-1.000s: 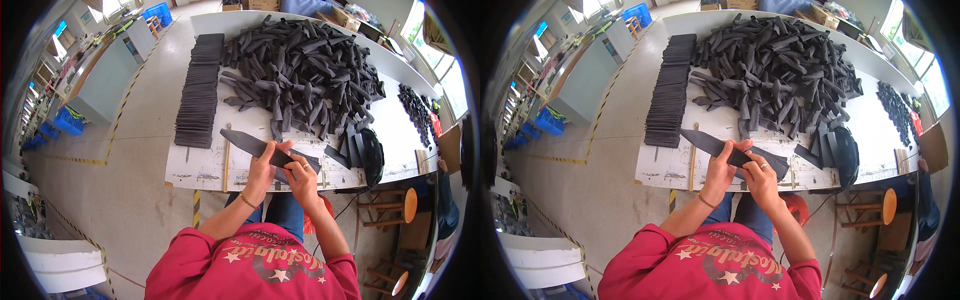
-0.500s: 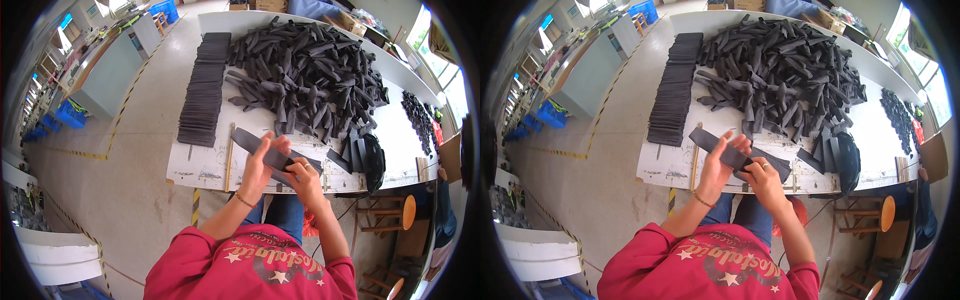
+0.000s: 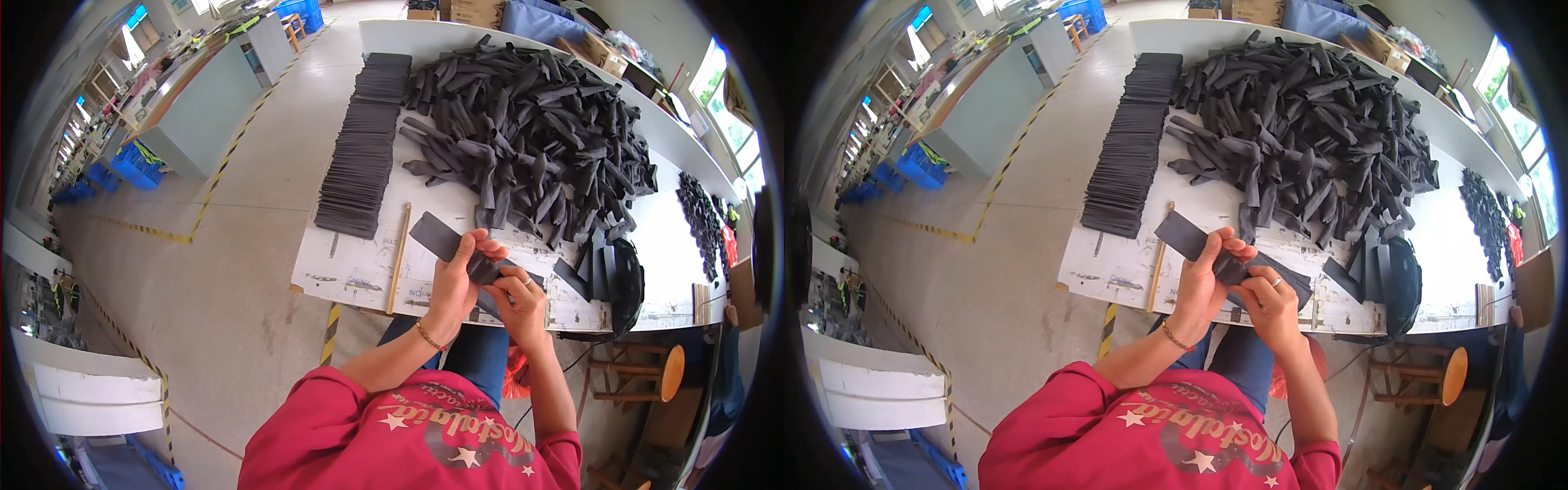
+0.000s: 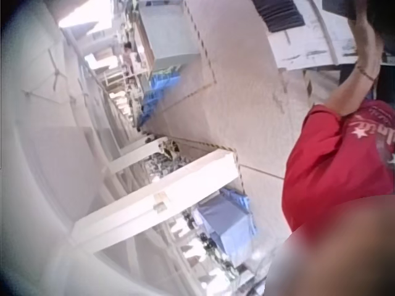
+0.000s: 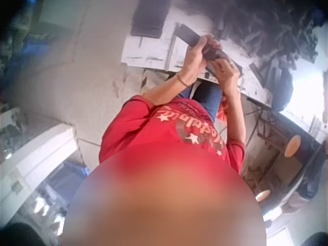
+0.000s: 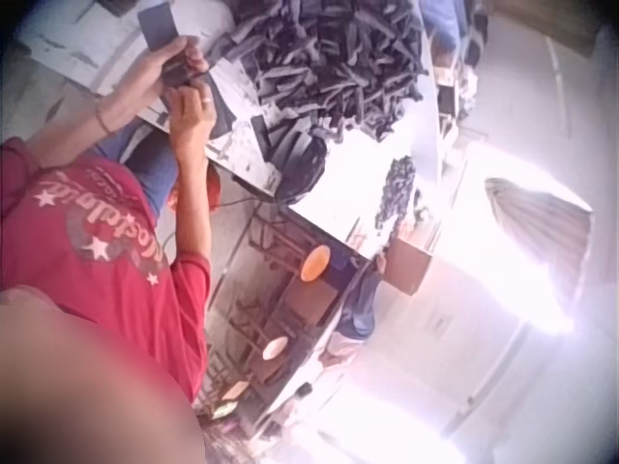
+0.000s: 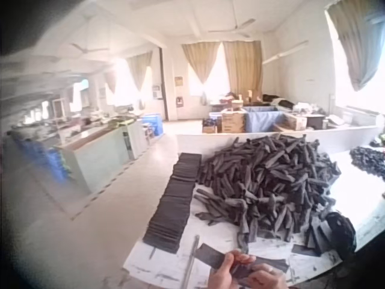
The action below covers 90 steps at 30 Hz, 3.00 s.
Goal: Pick up, inspect, and neatly stack grey foam components on a factory workbench.
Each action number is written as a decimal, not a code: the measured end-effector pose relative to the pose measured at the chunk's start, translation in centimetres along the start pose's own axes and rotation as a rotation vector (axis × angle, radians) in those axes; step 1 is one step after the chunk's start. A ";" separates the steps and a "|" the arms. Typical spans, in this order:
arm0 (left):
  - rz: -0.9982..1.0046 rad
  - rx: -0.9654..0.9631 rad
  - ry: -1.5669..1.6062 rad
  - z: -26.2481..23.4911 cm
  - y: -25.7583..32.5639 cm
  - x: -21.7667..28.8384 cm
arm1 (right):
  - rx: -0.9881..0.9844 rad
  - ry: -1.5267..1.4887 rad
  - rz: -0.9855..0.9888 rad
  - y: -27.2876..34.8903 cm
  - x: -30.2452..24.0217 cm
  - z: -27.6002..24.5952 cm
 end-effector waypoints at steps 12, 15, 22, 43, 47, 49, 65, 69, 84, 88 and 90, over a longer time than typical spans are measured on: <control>-0.023 0.001 -0.009 0.0 0.2 0.1 | -0.016 -0.013 -0.007 -0.2 0.2 0.4; -0.021 -0.001 -0.005 -0.1 0.2 0.2 | -0.023 -0.013 0.006 -0.3 0.4 0.6; -0.021 -0.006 -0.006 -0.1 0.1 0.0 | -0.025 -0.021 0.012 -0.2 0.6 0.7; 0.113 -0.113 -0.110 0.7 -0.7 3.7 | 0.424 -0.551 0.553 3.7 4.1 3.4; 0.090 -0.129 -0.188 1.0 -0.2 3.3 | 0.315 -0.651 0.719 3.4 3.6 3.2; 0.094 -0.152 -0.235 1.7 0.1 3.4 | 0.377 -0.729 0.737 2.5 3.6 3.4; 0.016 -0.159 -0.181 0.5 -0.8 2.7 | 0.309 -0.836 0.654 3.2 3.9 5.4; -0.021 -0.244 -0.127 0.7 -1.3 2.1 | 0.327 -0.688 0.659 4.1 4.1 4.3; -0.012 0.246 -0.243 -7.1 -0.5 2.8 | 0.234 0.072 0.094 3.5 3.5 -2.4; -0.005 0.261 -0.301 -7.3 -0.6 2.4 | 0.438 -0.539 0.754 8.6 8.9 -0.6; -0.031 0.269 -0.316 -7.6 -0.4 1.4 | 0.303 -0.510 0.723 9.3 9.3 0.0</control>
Point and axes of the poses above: each hand's wrist, its own y-axis away from the middle knuckle, its own z-axis out of the palm, x = y × z, the point moved 10 cm from there along -y, towards the middle knuckle, and after that the axes turned 15 degrees about -z, right-handed, at the moved point
